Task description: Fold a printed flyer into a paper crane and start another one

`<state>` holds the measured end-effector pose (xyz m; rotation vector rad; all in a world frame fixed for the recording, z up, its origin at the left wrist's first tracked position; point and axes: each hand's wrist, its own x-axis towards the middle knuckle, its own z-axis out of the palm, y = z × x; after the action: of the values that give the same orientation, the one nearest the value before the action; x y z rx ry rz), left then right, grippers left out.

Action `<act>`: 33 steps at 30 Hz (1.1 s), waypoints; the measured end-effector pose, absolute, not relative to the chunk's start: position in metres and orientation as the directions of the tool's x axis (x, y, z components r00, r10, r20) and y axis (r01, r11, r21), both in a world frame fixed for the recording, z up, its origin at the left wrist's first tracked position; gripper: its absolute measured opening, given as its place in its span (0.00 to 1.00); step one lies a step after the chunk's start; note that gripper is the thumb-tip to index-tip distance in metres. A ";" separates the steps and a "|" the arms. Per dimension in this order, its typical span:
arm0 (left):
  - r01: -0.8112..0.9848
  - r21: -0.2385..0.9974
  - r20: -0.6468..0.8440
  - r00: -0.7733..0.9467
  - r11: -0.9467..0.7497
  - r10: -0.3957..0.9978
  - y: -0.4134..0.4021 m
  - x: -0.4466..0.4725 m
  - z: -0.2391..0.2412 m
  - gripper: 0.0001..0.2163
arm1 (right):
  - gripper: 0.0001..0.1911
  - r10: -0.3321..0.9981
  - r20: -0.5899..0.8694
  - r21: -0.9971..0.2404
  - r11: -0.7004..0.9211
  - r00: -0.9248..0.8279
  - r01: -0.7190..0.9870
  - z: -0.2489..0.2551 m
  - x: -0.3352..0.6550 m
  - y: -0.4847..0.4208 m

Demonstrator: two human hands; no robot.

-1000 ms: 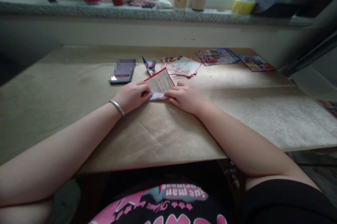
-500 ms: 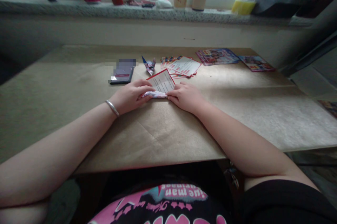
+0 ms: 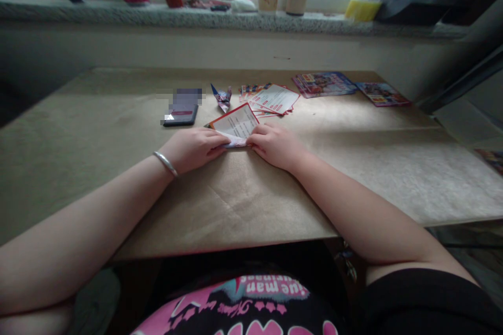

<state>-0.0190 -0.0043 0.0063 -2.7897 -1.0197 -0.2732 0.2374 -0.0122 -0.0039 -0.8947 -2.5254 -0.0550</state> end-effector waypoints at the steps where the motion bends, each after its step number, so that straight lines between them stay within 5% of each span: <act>1: 0.655 -0.085 0.215 0.748 -0.751 0.628 -0.005 -0.019 0.007 0.14 | 0.11 0.586 0.422 -0.109 0.791 -0.692 0.602 -0.004 0.237 -0.012; 33: 0.672 -0.100 0.259 0.730 -0.734 0.633 0.004 -0.017 -0.001 0.18 | 0.15 0.682 0.388 -0.141 0.708 -0.619 0.692 -0.007 0.233 -0.008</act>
<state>-0.0166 0.0039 -0.0008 -2.7449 -1.0456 -0.3092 0.2325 -0.0076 -0.0069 -1.0612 -2.5006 -0.0314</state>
